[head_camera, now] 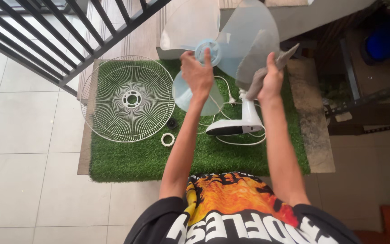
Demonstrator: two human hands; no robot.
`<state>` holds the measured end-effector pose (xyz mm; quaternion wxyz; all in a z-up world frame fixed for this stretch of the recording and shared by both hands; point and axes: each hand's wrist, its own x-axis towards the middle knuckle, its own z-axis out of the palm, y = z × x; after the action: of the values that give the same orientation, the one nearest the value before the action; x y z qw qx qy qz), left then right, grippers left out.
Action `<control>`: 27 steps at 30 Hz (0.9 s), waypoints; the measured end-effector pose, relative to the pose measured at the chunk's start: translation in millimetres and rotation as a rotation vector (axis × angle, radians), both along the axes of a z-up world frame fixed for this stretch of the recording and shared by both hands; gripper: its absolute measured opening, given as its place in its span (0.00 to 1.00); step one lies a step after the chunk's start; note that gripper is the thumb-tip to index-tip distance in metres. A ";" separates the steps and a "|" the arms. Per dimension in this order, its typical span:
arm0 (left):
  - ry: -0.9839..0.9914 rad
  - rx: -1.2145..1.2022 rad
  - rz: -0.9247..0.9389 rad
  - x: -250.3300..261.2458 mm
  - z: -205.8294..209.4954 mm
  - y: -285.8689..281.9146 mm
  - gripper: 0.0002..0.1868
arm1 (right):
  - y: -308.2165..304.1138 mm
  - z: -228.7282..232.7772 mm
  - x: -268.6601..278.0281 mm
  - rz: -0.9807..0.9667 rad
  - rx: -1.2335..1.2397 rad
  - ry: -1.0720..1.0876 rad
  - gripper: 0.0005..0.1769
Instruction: The person wipes the blades and the front grille of a disassembled pedestal fan using a cloth. The fan blades and motor housing are placed on a green mat on the floor, and the person systematically cleans each component by hand.
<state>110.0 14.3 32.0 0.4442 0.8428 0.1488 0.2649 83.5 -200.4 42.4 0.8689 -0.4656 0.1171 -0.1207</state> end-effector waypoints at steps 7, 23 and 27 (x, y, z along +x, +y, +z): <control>0.377 -0.311 -0.542 -22.7 4.4 76.5 0.55 | -33.6 24.5 -1.3 0.273 0.083 -0.071 0.18; 0.392 -0.778 -0.880 -87.1 27.2 54.6 0.46 | 41.0 61.9 -52.0 0.613 -1.653 -0.398 0.35; 0.370 -0.775 -0.910 -101.5 30.0 48.5 0.46 | 41.5 92.9 -17.2 0.525 -1.795 -0.340 0.32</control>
<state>8.5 62.7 62.0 0.7529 0.6313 -0.0653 -0.1743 66.3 -158.9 135.2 0.1915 -0.9470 -0.2558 -0.0326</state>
